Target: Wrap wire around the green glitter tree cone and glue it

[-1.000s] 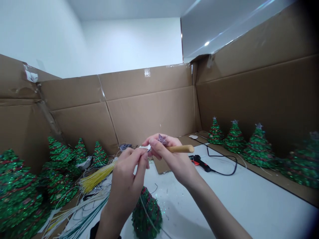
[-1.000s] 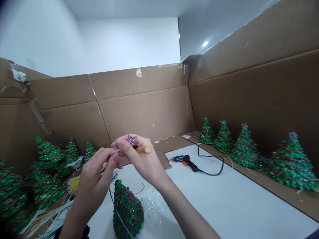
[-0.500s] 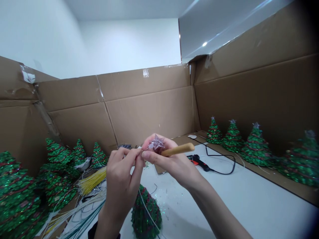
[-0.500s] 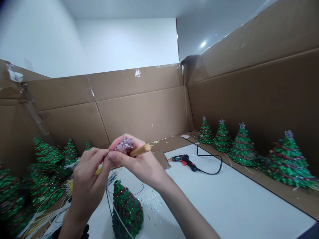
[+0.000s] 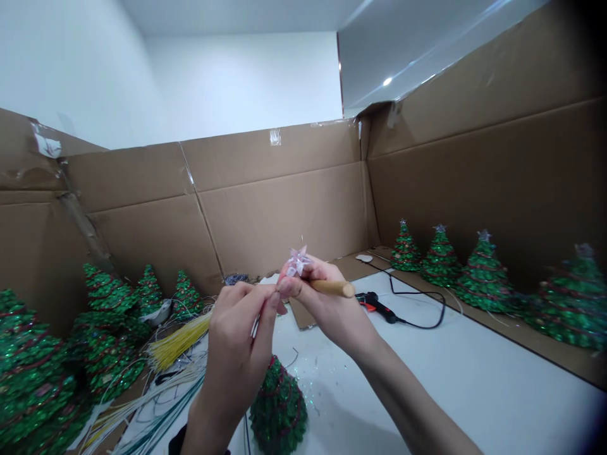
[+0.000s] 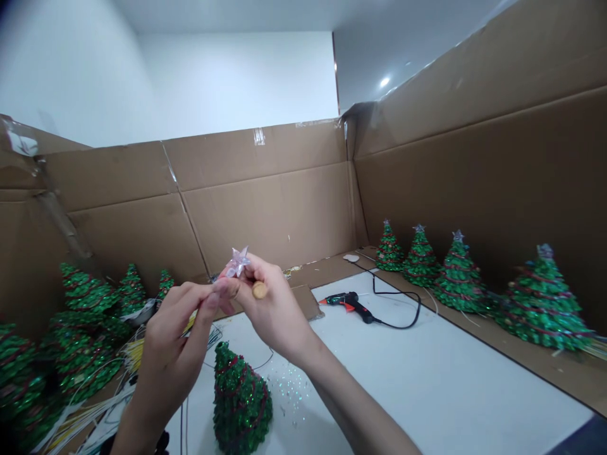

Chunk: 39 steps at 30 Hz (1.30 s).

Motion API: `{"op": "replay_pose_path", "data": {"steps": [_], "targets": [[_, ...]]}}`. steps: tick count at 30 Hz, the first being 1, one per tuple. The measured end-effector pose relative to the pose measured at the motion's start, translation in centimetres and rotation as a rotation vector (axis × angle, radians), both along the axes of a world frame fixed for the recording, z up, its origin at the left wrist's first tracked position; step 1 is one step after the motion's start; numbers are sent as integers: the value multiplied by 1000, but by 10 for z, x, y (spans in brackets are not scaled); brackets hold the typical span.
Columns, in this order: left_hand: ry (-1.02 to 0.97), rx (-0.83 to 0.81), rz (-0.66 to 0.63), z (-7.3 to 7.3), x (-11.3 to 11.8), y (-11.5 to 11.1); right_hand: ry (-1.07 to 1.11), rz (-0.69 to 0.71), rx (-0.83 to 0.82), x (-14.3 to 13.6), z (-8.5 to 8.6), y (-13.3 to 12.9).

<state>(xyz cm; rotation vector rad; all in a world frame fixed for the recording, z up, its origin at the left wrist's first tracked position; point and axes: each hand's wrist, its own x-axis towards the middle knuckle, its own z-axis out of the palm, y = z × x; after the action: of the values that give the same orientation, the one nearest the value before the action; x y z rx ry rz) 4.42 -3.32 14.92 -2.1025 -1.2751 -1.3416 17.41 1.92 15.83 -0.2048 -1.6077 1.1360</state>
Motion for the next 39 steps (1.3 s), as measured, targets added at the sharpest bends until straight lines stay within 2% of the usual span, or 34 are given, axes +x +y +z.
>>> {"op": "replay_pose_path", "data": {"steps": [5, 9, 11, 16, 21, 24, 27, 31, 33, 36, 39], "targets": [[-102, -129, -59, 2, 1, -5, 44, 36, -46, -3, 0, 2], [-258, -202, -127, 2, 2, -5, 29, 167, -57, -5, 0, 1], [-285, -221, -140, 2, 2, -5, 9, 184, -54, -4, 0, 0], [-241, -254, -152, 1, 1, -4, 67, 99, -87, -4, -3, 1], [-73, -298, -145, 6, -2, -5, 194, 80, -182, 3, 0, 4], [73, -452, -134, 8, -12, -2, 345, 7, -174, 19, 5, 11], [144, -615, -144, 8, -28, 3, 469, -137, -106, 48, 9, 23], [87, -717, -152, 8, -49, 10, 580, -363, -23, 88, 8, 39], [29, -747, -182, 8, -55, 13, 601, -430, 0, 95, 7, 45], [-73, -726, -239, 7, -54, 16, 505, -421, -47, 78, 5, 49], [-144, -689, -258, 3, -45, 18, 252, -292, -118, 39, 0, 45]]}}
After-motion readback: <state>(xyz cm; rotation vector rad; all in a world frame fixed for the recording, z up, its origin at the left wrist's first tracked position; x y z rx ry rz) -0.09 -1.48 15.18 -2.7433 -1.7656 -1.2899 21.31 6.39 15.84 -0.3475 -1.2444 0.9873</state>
